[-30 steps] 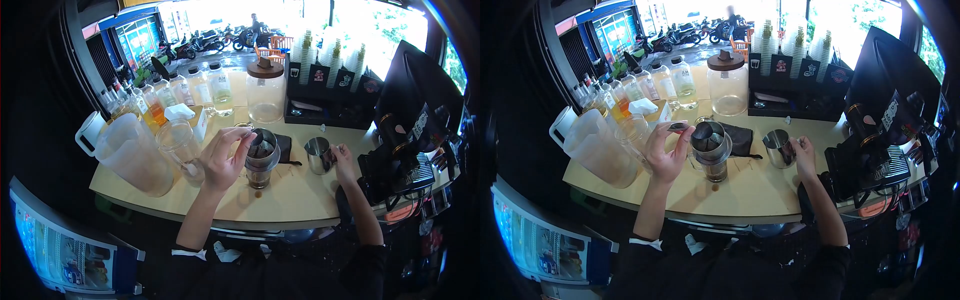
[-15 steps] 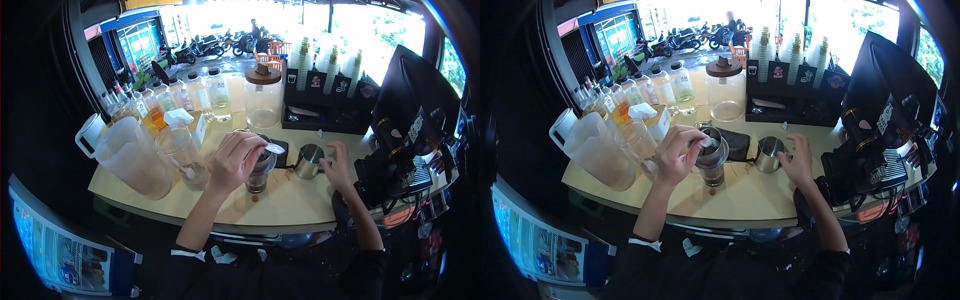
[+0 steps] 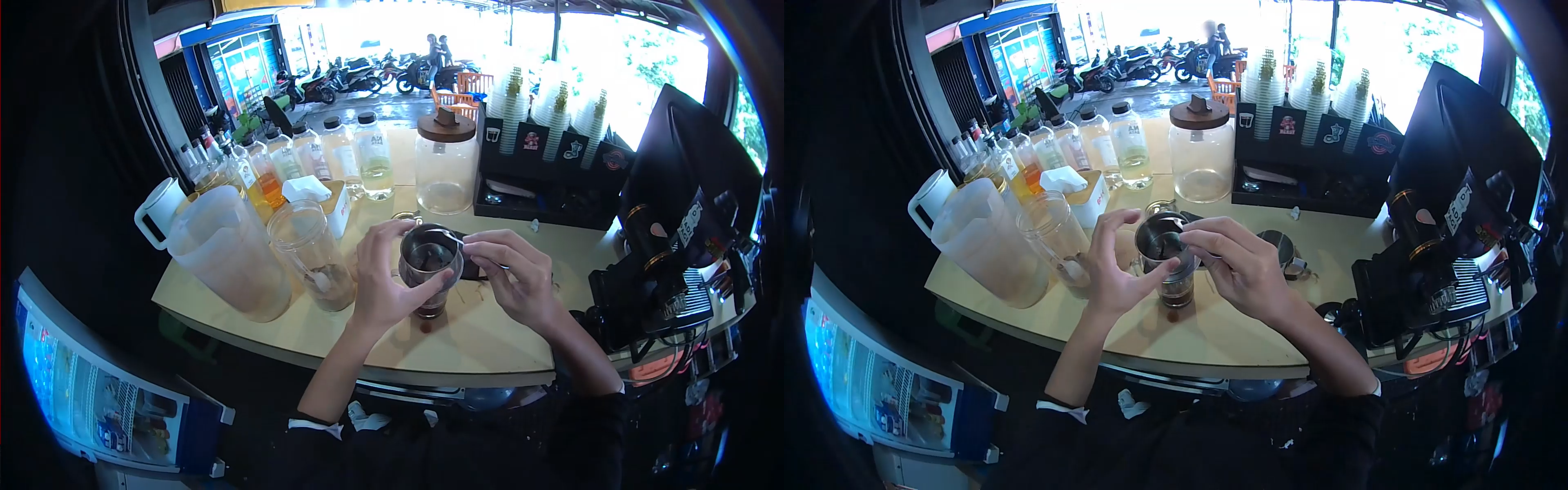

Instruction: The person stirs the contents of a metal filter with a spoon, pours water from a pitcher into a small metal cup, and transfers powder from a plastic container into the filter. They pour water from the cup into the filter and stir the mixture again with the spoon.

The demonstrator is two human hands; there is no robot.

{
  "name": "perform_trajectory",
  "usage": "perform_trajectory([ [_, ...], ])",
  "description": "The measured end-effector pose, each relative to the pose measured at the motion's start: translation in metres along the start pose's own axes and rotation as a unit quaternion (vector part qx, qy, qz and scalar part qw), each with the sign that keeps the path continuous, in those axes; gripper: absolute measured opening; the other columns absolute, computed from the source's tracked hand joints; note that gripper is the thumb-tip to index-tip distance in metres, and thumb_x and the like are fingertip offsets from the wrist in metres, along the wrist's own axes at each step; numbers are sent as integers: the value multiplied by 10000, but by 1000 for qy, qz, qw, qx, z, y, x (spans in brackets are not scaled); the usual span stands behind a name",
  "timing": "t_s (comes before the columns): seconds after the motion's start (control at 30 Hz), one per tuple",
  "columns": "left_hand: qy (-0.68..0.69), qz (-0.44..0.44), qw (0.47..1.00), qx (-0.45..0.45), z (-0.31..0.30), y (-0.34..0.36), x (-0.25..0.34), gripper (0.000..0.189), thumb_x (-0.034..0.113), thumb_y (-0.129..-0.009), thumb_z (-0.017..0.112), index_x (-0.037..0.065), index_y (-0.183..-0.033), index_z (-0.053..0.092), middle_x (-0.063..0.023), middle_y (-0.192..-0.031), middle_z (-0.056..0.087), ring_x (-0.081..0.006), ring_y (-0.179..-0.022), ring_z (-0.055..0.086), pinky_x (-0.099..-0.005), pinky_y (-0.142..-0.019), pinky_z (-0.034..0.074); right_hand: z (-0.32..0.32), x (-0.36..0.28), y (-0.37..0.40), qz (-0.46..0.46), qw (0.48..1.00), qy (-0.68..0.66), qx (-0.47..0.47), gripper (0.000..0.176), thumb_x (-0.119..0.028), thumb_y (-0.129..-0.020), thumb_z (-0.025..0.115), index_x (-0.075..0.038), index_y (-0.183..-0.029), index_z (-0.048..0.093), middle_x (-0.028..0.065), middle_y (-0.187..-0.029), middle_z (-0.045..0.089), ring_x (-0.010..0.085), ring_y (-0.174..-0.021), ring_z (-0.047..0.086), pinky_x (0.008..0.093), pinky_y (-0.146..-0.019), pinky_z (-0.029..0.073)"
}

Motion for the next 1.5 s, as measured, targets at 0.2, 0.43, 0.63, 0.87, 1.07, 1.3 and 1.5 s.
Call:
perform_trajectory([
  [0.2, 23, -155, 986, -57, 25, 30, -39, 825, 360, -558, 869, 27, -1177, 439, -129, -1090, 534, -304, -1061, 504, -429, -934, 387, 11, 0, 9, -11, 1000, 5, -18, 248, 39, -782, 657, -22, -1020, 618, 123, -966, 633, 246, -814, 652, 313, -656, 536],
  [0.43, 10, -146, 988, -51, 25, 15, -34, 741, 363, -562, 875, -4, -1100, 522, -145, -991, 622, -274, -953, 614, -394, -849, 470, 13, -2, 8, -7, 999, -37, -25, 231, 26, -792, 655, -19, -1013, 612, 128, -974, 643, 249, -826, 659, 307, -673, 552],
  [0.63, 84, -150, 984, -52, 22, 7, -39, 718, 333, -555, 880, -14, -1087, 545, -143, -986, 639, -256, -921, 643, -353, -835, 500, 12, 6, 7, 32, 996, -69, -40, 201, 30, -809, 639, -14, -1004, 619, 123, -998, 646, 230, -850, 664, 297, -685, 564],
  [0.87, 81, -122, 987, -65, 19, -5, -38, 726, 280, -545, 881, -12, -1118, 543, -133, -994, 644, -234, -932, 648, -345, -848, 503, 6, 10, 5, 64, 991, -113, -18, 181, 42, -812, 627, -6, -986, 620, 123, -1010, 646, 220, -865, 665, 283, -695, 566],
  [1.07, 134, -119, 981, -78, 19, -9, -44, 739, 229, -542, 873, 0, -1155, 527, -127, -1022, 643, -233, -951, 647, -343, -865, 502, 1, 7, 5, 58, 992, -114, -17, 139, 38, -830, 603, 9, -967, 602, 146, -1011, 635, 219, -878, 660, 290, -711, 563],
  [1.3, 157, -101, 974, -127, 21, -8, -49, 740, 163, -525, 849, 55, -1179, 519, -108, -1102, 615, -257, -1026, 615, -362, -911, 470, 0, 14, 6, 65, 982, -171, -36, 118, 39, -881, 510, 33, -991, 550, 167, -1048, 610, 223, -910, 642, 313, -789, 545],
  [1.5, 157, -100, 966, -177, 25, -5, -54, 768, 181, -526, 839, 109, -1218, 514, -78, -1186, 578, -274, -1127, 550, -386, -981, 407, 9, 21, 11, 102, 961, -248, -67, 103, -4, -928, 456, 30, -1011, 507, 175, -1061, 587, 211, -947, 617, 312, -829, 523],
])
Point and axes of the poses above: each hand's wrist, its own y-axis away from the middle knuckle, its own z-axis out of the palm, x = y × z, the point moved 7 cm from there along -y, towards the middle knuckle
